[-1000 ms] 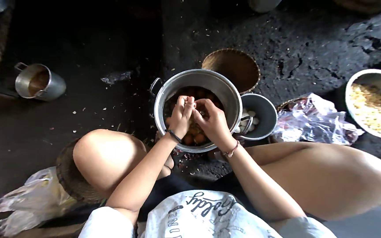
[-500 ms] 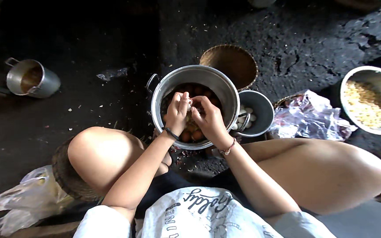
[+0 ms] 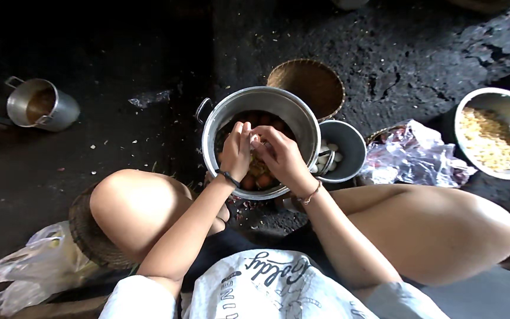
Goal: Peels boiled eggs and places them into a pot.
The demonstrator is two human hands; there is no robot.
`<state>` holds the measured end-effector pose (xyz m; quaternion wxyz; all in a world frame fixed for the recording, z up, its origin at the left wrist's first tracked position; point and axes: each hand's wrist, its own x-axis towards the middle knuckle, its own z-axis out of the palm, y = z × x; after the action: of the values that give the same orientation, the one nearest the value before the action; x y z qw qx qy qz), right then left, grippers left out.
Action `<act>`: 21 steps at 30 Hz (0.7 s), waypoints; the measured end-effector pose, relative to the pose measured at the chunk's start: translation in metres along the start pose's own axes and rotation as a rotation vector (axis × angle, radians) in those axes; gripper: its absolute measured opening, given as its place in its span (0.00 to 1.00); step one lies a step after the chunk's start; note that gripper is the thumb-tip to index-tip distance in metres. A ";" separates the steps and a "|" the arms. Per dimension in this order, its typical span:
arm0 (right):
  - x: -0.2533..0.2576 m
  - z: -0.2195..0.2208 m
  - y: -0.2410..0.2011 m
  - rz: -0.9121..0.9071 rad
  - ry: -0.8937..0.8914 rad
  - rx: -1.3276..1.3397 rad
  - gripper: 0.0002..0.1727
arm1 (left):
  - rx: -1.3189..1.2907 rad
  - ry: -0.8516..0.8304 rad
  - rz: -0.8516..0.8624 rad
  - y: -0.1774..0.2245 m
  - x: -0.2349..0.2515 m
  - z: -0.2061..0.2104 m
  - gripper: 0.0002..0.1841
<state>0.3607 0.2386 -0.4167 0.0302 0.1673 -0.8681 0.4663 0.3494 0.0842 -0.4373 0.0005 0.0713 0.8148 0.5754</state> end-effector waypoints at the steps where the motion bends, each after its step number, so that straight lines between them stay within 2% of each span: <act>1: 0.000 0.000 0.000 -0.027 -0.010 -0.039 0.17 | 0.010 -0.004 -0.007 0.001 0.000 -0.001 0.26; 7: -0.004 0.006 -0.001 -0.032 0.075 -0.098 0.13 | -0.003 -0.010 -0.024 0.003 -0.002 -0.002 0.28; 12: 0.000 0.000 0.001 -0.045 -0.041 -0.045 0.18 | -0.049 0.024 -0.066 0.000 0.011 0.001 0.25; 21: 0.000 0.001 -0.002 -0.065 -0.042 -0.017 0.11 | -0.057 0.024 -0.065 -0.002 0.013 -0.002 0.25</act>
<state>0.3613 0.2373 -0.4158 0.0286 0.2050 -0.8665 0.4543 0.3356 0.0832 -0.4376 0.0113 0.0380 0.8000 0.5987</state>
